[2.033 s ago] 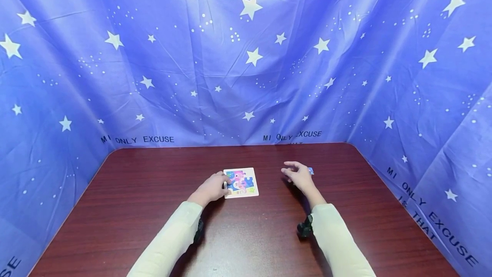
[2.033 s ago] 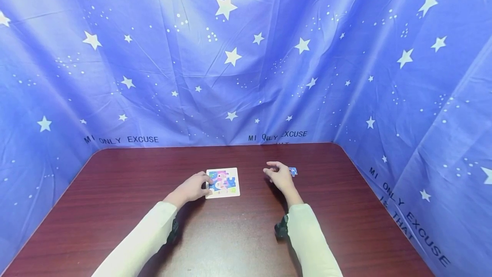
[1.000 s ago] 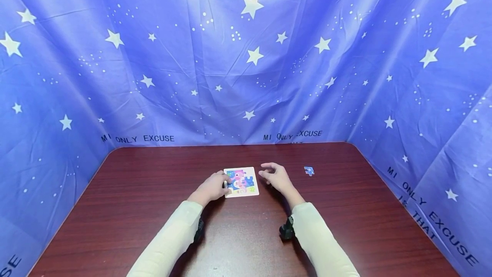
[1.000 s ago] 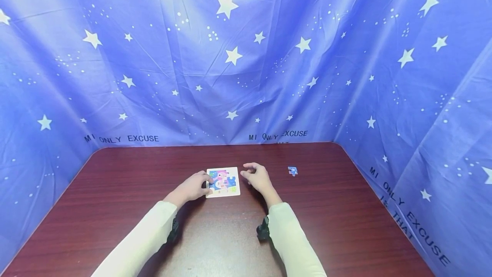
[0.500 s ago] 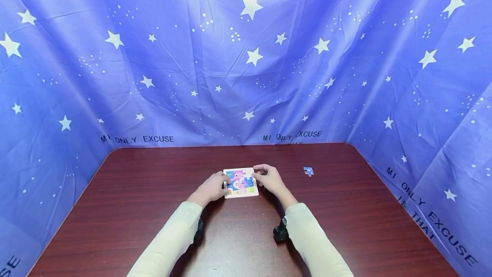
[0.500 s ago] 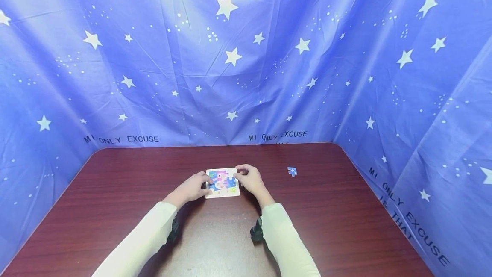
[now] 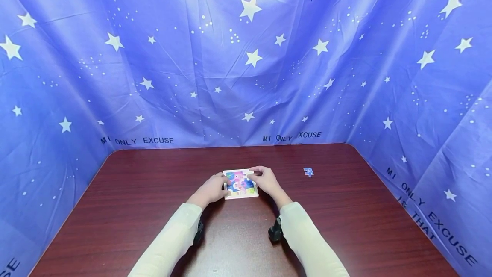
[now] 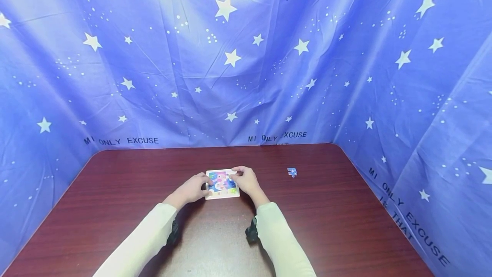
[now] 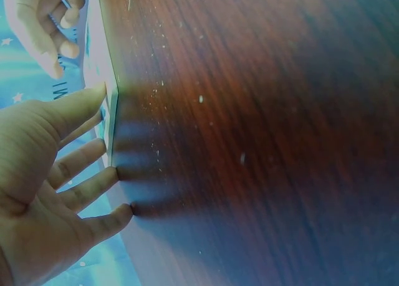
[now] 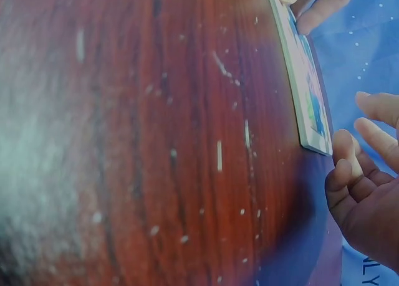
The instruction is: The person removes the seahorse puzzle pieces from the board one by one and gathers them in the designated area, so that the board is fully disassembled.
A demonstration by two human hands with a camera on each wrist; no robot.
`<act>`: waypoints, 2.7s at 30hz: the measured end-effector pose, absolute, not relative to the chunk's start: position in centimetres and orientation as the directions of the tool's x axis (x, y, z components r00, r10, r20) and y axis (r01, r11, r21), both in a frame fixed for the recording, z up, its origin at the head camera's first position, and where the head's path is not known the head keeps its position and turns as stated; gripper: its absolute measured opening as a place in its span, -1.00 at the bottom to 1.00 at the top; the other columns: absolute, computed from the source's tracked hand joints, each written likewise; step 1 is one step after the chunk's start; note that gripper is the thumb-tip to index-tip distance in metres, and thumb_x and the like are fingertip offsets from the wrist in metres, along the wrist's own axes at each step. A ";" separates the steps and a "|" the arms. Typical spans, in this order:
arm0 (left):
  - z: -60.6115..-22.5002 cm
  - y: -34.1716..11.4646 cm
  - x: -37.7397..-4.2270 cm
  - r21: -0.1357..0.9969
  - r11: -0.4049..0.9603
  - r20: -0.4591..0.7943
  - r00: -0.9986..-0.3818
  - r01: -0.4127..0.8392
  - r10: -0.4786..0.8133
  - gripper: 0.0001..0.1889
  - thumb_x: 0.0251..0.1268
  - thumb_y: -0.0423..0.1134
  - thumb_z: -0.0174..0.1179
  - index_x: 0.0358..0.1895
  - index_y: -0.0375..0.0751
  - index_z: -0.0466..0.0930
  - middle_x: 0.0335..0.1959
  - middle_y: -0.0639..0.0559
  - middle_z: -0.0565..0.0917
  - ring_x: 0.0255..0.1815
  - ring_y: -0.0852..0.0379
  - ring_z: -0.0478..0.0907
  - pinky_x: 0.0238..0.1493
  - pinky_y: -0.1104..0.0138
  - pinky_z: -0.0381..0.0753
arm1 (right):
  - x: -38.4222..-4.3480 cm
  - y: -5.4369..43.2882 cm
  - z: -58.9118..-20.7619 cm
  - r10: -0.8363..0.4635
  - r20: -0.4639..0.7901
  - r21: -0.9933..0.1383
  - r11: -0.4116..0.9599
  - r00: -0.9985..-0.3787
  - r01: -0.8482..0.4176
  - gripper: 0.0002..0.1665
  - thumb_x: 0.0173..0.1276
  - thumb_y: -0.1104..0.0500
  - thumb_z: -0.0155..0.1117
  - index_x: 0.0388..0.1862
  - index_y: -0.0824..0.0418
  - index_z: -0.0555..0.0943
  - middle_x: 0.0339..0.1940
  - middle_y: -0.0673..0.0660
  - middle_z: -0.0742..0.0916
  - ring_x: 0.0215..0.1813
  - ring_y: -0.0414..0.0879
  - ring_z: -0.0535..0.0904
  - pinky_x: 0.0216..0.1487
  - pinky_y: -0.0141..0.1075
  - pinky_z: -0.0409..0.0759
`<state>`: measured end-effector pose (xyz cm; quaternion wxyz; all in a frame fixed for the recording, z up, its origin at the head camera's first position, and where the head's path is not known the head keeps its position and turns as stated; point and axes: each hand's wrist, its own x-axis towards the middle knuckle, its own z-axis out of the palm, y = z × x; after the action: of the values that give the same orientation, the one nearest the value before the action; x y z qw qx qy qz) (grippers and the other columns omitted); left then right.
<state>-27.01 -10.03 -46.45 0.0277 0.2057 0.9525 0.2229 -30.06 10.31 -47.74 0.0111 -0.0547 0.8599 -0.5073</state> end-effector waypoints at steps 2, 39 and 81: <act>-46.4 -10.0 -27.0 0.439 0.816 0.039 -0.915 0.376 0.401 -0.75 0.10 -0.27 0.31 -0.15 -0.29 0.63 -0.15 -0.11 0.54 -0.19 0.04 0.48 0.02 0.17 0.49 | -30.1 10.2 -47.7 -0.104 0.038 -0.864 0.497 -0.994 -0.085 -0.67 0.20 0.21 0.30 -0.07 0.31 0.63 -0.30 0.19 0.68 -0.45 -0.16 0.51 -0.48 -0.36 0.53; -46.1 -9.9 -26.8 0.423 0.820 0.053 -0.914 0.386 0.403 -0.74 0.06 -0.28 0.33 -0.16 -0.30 0.63 -0.17 -0.11 0.55 -0.20 0.03 0.49 -0.01 0.17 0.50 | -30.9 8.2 -48.2 -0.037 0.048 -0.713 0.699 -0.998 -0.060 -0.69 0.11 0.08 0.40 -0.20 0.22 0.69 -0.37 0.10 0.62 -0.35 -0.12 0.46 -0.33 -0.30 0.42; -46.8 -9.9 -27.1 0.422 0.824 0.043 -0.916 0.379 0.399 -0.76 0.06 -0.26 0.32 -0.18 -0.26 0.63 -0.16 -0.08 0.54 -0.15 0.01 0.49 0.04 0.16 0.49 | -30.4 7.7 -48.3 0.073 0.018 -0.688 0.724 -0.997 0.041 -0.76 0.04 0.05 0.46 -0.29 0.07 0.69 -0.31 0.04 0.58 -0.25 -0.09 0.51 -0.27 -0.20 0.41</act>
<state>-27.15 -9.93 -46.75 0.0238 0.2038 0.9546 0.2160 -30.44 7.71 -48.34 -0.0218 0.0308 0.9283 -0.3700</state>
